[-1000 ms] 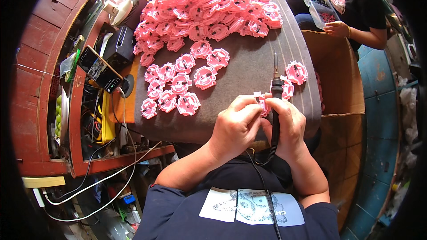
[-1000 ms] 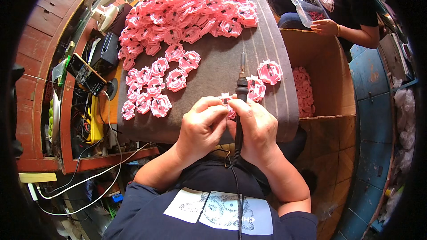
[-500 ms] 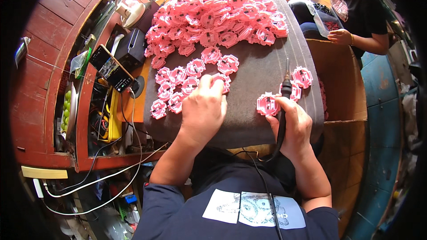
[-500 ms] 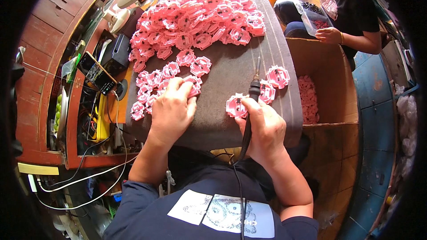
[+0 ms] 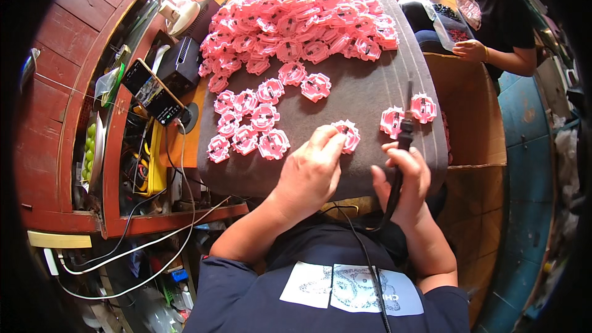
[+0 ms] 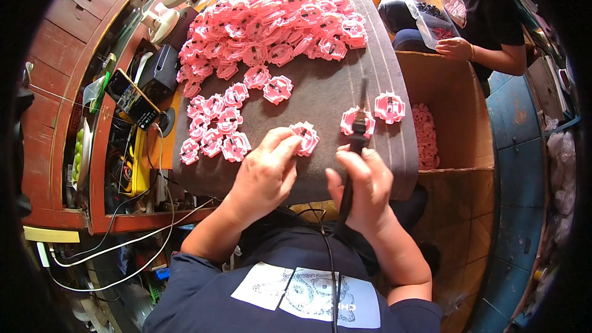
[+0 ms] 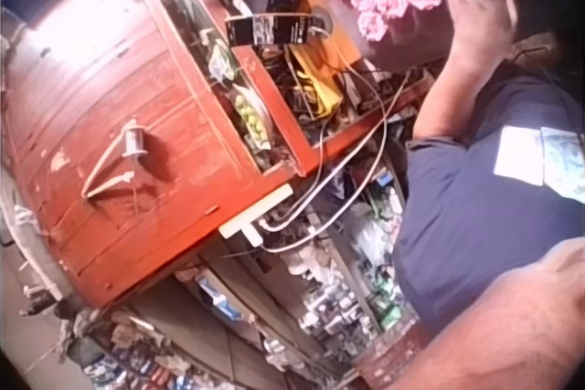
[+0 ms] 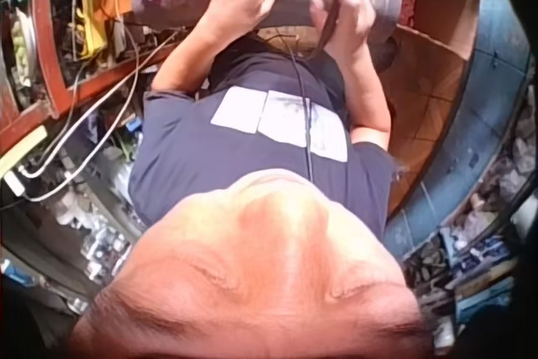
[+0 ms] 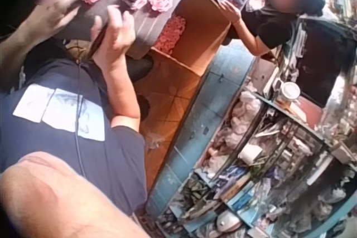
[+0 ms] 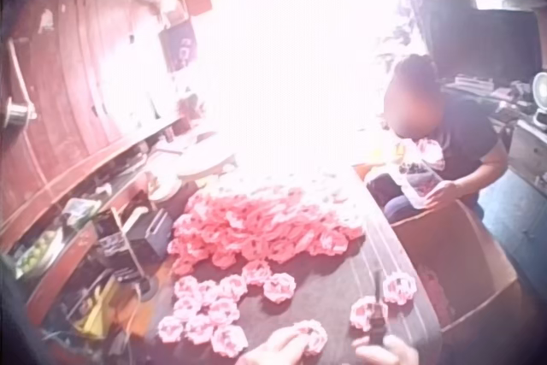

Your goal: The person uses a soldering iron to attach small components to pink plastic pieces on a workbench. They pick up each piece, apply the soldering iron to specific points, and place the finished items back on the table. A second person works in the background with similar materials.

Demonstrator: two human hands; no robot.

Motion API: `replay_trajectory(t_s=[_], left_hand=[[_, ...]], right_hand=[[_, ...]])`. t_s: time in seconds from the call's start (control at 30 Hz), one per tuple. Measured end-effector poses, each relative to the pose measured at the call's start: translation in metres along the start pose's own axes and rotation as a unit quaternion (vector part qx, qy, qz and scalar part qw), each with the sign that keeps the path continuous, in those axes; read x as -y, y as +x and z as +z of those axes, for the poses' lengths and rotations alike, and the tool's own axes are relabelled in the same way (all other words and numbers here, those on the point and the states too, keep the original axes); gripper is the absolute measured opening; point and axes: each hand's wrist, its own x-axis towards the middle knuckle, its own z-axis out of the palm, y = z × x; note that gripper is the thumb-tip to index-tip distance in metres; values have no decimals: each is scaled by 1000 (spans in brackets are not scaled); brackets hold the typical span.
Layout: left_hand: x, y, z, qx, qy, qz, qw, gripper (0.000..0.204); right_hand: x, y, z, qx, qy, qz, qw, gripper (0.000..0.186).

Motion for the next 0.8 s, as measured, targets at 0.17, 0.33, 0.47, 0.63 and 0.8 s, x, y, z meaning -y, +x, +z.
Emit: replay_trajectory(t_s=[0.17, 0.33, 0.47, 0.63, 0.8], left_hand=[[-10, -1, 15, -27, -79, 25, 996, 29], [-12, -1, 21, -35, -92, 33, 995, 33], [-10, -2, 20, -35, -118, 39, 992, 37], [-3, 4, 24, -30, -153, 45, 987, 36], [8, 5, 24, -20, -197, 46, 979, 28]], right_hand=[[5, 2, 17, 17, 2, -25, 1000, 51], [3, 1, 12, 38, -18, -29, 999, 47], [5, 5, 14, 16, -13, -34, 999, 46], [5, 3, 17, 2, 51, 21, 998, 48], [5, 2, 21, -2, 40, 34, 999, 47]])
